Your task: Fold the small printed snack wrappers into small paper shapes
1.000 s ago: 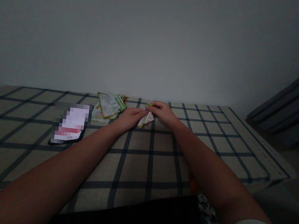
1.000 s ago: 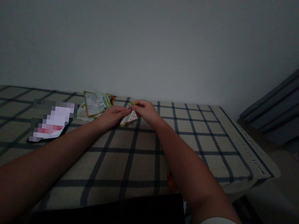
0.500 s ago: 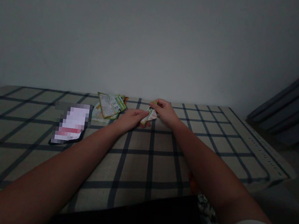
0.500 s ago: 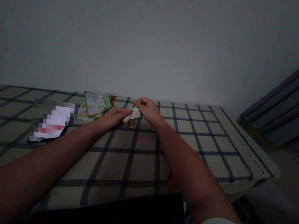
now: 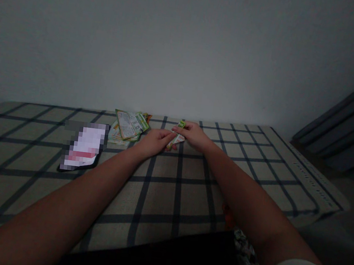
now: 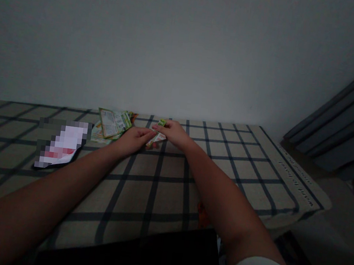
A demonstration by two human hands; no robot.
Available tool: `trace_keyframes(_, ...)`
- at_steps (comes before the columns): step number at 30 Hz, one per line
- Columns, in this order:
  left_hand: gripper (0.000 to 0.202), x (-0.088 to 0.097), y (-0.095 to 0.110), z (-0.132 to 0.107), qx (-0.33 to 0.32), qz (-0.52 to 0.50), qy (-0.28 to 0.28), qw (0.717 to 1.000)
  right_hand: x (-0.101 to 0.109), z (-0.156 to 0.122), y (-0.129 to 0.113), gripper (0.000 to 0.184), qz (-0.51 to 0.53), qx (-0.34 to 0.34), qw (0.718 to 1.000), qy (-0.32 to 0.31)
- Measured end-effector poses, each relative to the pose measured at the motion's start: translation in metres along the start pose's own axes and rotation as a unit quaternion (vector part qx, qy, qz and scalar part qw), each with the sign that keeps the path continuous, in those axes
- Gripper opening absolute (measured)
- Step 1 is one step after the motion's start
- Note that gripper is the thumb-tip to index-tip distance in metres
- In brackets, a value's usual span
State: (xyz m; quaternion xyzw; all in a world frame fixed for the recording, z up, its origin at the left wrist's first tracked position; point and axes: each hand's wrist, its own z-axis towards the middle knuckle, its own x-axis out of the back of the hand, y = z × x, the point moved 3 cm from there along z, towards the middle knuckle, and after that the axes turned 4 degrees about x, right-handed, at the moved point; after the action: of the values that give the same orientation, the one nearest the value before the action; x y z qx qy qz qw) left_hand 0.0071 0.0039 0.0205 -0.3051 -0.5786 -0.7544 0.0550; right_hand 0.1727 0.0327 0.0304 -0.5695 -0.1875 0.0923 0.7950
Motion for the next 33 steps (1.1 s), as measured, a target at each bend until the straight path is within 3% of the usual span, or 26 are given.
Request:
trace_keyframes(5,0.056,-0.004,-0.004,0.003,0.008,-0.051,-0.025,0.998,0.002,0.002,0.001,0.043,0.008,0.012,0.999,0.032)
trace_keyframes(12,0.057,-0.004,0.0,0.003,0.002,-0.037,-0.032,0.999,-0.001,0.002,0.003,0.054,0.087,0.0,0.995,0.053)
trace_keyframes(18,0.057,-0.006,-0.002,0.003,-0.005,-0.028,-0.039,0.999,0.002,0.003,0.007,0.06,0.104,-0.043,0.988,0.103)
trace_keyframes(23,0.054,-0.006,-0.005,0.005,-0.006,-0.021,-0.044,0.999,0.011,0.004,0.002,0.063,0.085,-0.041,0.983,0.16)
trace_keyframes(27,0.051,-0.005,-0.002,0.004,-0.011,-0.013,-0.035,0.999,0.009,0.003,0.002,0.064,0.083,-0.035,0.99,0.106)
trace_keyframes(30,0.052,-0.003,0.0,0.003,-0.015,0.006,-0.022,1.0,0.005,0.002,0.006,0.055,0.027,-0.016,0.999,0.028)
trace_keyframes(33,0.054,-0.003,0.001,0.002,-0.014,0.016,-0.008,1.0,0.004,0.002,0.01,0.046,-0.026,0.001,1.0,0.006)
